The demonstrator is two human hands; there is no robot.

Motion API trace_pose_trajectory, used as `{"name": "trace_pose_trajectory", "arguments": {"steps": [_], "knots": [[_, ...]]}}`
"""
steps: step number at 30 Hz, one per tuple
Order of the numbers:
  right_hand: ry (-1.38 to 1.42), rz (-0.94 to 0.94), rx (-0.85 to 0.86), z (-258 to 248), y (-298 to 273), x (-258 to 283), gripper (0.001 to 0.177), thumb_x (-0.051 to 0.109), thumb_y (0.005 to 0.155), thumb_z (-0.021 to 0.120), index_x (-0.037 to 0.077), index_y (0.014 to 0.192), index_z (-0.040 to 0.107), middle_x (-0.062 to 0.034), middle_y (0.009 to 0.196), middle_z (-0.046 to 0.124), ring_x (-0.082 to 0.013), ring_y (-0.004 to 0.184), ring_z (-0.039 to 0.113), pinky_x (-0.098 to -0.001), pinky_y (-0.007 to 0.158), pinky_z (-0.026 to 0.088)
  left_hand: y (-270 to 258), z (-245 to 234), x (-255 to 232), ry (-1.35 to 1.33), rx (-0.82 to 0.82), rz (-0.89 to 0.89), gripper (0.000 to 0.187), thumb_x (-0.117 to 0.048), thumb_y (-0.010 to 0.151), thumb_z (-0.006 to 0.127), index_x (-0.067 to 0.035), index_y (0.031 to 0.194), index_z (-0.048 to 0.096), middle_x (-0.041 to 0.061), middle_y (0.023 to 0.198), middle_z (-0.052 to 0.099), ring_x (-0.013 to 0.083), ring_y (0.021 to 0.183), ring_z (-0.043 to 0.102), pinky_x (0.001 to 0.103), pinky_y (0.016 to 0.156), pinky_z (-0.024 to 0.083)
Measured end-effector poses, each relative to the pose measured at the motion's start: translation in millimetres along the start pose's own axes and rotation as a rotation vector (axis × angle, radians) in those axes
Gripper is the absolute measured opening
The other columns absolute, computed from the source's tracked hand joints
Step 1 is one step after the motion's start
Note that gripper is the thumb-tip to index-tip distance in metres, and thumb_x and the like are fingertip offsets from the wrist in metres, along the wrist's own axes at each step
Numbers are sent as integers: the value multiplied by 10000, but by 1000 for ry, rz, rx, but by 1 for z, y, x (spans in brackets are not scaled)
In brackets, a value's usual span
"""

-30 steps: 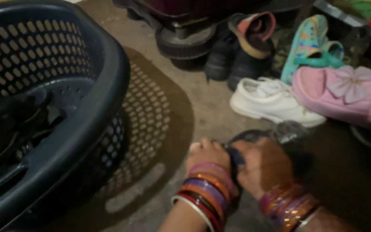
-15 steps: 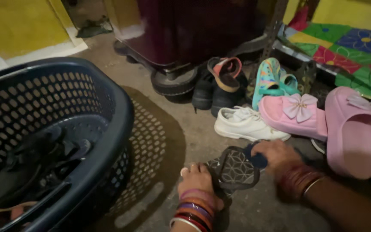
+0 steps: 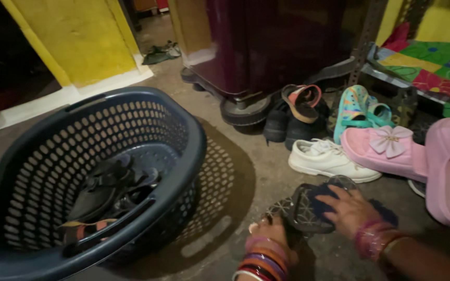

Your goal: The person wipes several pairs of shoes on the floor with a dark cloth. They clean a pair of patterned flip-flops, pink slides, and white sneakers, handling each item individually and wiping the surfaces before placing them back down.

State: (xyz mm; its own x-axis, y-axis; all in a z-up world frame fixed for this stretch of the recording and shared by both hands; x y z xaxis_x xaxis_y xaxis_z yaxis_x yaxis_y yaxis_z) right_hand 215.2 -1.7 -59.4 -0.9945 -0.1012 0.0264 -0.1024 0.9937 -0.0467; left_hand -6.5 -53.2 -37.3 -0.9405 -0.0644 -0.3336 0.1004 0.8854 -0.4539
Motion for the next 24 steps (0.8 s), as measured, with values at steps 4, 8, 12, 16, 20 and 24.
{"name": "trace_pose_trajectory", "arguments": {"steps": [4,8,12,16,20,24], "knots": [[46,14,-56,14,7,-42,531,322,809,765,413,1324,671,54,1500,502,-249,1369,495,-388,1197,378,-7,-2,-1,0,-84,9,1188,-451,702,874,-174,1624,178,167,1642,279,401,1488,309,535,1155,351],[215,87,-298,13,20,-124,414,328,801,777,290,1209,722,-12,1265,758,-250,1175,716,-375,1079,556,17,4,-3,28,-127,84,1273,-482,667,889,-193,1643,123,178,1647,262,411,1495,287,586,1144,323],[154,436,-142,48,31,-187,448,447,933,644,252,1331,710,-113,1213,788,-312,1106,767,-438,1013,602,45,16,-16,60,-138,176,1359,-513,631,903,-213,1661,69,189,1653,244,422,1502,264,637,1134,295],[-252,211,-169,141,-1,-178,697,684,771,604,328,1369,648,-51,1431,656,-310,1145,708,-438,1017,577,60,16,-18,46,-124,224,1420,-536,595,915,-212,1668,43,175,1640,273,419,1502,261,675,1106,290],[-336,-86,-811,195,-41,-148,691,696,722,553,266,1260,615,-53,1393,579,-385,1230,625,-572,1043,498,55,-4,-20,38,46,220,1405,-579,653,875,-301,1698,-22,229,1581,346,475,1453,309,658,1111,291],[-285,-103,-457,177,-35,-201,835,609,606,682,286,1374,626,-30,1388,630,-276,1141,680,-442,1025,542,47,4,-17,-722,97,520,1216,-613,774,740,-219,1720,87,185,1465,553,320,1308,579,381,1081,440]]}}
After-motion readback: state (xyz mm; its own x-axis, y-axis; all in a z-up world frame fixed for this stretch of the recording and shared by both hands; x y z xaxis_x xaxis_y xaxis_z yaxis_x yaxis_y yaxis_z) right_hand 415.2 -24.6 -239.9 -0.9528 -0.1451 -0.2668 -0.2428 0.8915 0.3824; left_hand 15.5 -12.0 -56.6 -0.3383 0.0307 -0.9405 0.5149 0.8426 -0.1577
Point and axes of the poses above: each hand's wrist, its own y-axis towards the middle knuckle, its own z-axis out of the palm, x = y × z, the point moved 2 cm from there along y, towards the middle knuckle
